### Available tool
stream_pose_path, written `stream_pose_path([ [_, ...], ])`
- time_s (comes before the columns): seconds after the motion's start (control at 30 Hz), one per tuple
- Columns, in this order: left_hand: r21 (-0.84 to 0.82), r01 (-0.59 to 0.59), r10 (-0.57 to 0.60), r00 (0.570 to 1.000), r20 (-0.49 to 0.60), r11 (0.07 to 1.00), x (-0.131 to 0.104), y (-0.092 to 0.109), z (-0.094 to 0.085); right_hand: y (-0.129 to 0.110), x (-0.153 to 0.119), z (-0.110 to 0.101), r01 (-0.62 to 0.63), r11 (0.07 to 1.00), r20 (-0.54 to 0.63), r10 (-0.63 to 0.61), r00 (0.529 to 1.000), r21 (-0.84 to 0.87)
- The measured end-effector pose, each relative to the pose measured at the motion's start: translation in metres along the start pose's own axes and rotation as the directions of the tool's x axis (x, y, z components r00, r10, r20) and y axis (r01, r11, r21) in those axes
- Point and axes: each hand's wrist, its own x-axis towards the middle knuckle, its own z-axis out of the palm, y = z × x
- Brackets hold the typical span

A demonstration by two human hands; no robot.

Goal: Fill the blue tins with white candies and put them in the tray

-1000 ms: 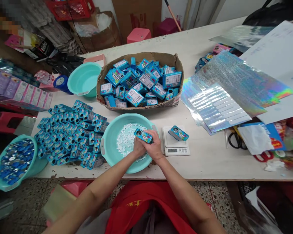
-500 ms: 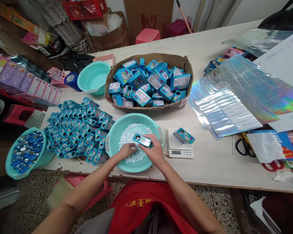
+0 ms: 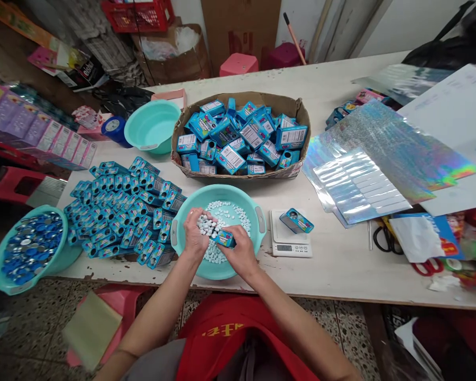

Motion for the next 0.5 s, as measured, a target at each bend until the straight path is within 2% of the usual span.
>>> stream_pose_path([
  [0.2, -0.006, 0.074, -0.074, 0.997, 0.021, 0.997, 0.0, 0.001, 0.002, -0.003, 0.001, -0.004, -0.059, 0.998, -0.011, 0.058, 0.998, -0.031],
  [0.5, 0.05, 0.032, -0.032, 0.999, 0.011, 0.998, -0.003, 0.001, 0.017, -0.011, 0.004, -0.011, -0.056, 0.998, -0.061, 0.055, 0.997, -0.011],
])
